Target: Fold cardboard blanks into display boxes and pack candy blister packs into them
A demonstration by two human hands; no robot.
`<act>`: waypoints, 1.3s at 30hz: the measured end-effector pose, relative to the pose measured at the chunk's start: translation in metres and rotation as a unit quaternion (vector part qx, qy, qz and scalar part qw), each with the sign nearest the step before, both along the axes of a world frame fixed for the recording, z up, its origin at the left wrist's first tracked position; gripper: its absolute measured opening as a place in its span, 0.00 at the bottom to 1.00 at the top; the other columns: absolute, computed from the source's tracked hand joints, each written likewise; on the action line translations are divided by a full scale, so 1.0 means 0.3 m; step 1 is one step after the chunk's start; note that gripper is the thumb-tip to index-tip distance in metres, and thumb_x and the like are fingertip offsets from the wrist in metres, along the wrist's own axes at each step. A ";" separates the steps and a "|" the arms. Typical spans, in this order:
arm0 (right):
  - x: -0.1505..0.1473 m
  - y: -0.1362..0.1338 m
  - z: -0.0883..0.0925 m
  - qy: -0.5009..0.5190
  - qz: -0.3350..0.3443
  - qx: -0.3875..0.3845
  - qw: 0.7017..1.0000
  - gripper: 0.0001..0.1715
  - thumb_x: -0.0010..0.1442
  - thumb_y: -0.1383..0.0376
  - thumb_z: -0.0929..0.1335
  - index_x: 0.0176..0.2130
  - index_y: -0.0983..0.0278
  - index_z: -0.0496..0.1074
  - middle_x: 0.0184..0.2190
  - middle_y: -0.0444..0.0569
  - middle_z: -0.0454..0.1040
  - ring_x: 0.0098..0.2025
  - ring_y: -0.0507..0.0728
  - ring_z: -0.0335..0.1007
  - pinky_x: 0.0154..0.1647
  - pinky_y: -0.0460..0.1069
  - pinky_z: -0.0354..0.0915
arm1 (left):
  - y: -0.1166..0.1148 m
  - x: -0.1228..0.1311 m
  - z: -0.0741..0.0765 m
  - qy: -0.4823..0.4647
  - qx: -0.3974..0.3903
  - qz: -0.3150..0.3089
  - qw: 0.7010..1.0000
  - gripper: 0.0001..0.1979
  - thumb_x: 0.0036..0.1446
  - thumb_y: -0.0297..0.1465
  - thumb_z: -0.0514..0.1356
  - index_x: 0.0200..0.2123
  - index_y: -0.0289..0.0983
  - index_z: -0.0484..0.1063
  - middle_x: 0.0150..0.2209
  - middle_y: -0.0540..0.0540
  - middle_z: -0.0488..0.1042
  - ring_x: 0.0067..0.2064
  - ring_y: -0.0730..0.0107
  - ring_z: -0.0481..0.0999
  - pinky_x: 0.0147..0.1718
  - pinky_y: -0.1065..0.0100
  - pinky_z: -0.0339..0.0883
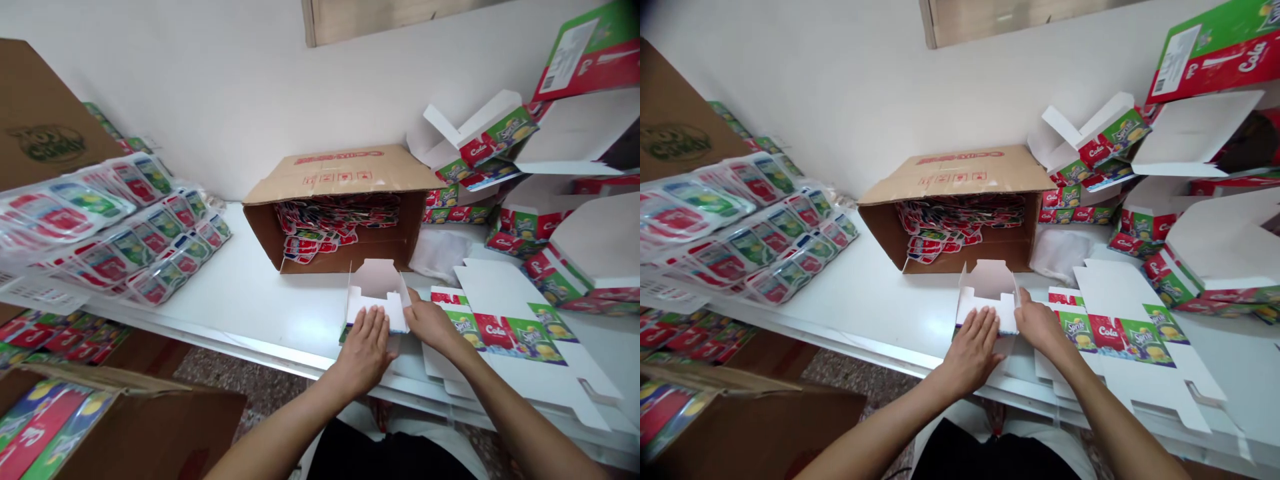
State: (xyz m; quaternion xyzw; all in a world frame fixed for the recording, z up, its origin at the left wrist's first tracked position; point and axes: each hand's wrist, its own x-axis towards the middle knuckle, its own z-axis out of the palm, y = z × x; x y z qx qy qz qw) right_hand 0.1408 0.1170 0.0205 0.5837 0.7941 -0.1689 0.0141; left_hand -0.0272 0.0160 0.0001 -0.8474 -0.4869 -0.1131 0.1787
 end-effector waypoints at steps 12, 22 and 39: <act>0.070 -0.043 -0.012 0.065 0.009 0.053 0.996 0.26 0.63 0.66 0.55 0.56 0.74 0.63 0.27 0.54 0.76 0.27 0.59 0.71 0.29 0.48 0.54 | 0.015 -0.077 0.019 0.031 -0.021 -0.060 0.998 0.20 0.66 0.28 0.47 0.60 0.33 0.59 0.63 0.38 0.61 0.65 0.54 0.57 0.62 0.45 0.47; 0.040 -0.068 0.034 0.265 0.028 0.359 0.895 0.26 0.64 0.64 0.57 0.58 0.74 0.58 0.34 0.60 0.75 0.29 0.59 0.72 0.29 0.52 0.65 | 0.068 -0.125 0.112 -0.028 0.201 -0.032 0.979 0.20 0.62 0.24 0.52 0.57 0.35 0.65 0.60 0.40 0.67 0.66 0.58 0.55 0.65 0.48 0.44; 0.124 -0.096 0.176 0.101 0.077 -0.092 0.988 0.33 0.60 0.64 0.60 0.62 0.72 0.56 0.33 0.55 0.77 0.35 0.60 0.73 0.33 0.49 0.61 | 0.009 -0.009 0.089 0.058 -0.175 -0.078 0.980 0.18 0.61 0.26 0.52 0.54 0.30 0.63 0.45 0.36 0.74 0.42 0.61 0.74 0.41 0.60 0.67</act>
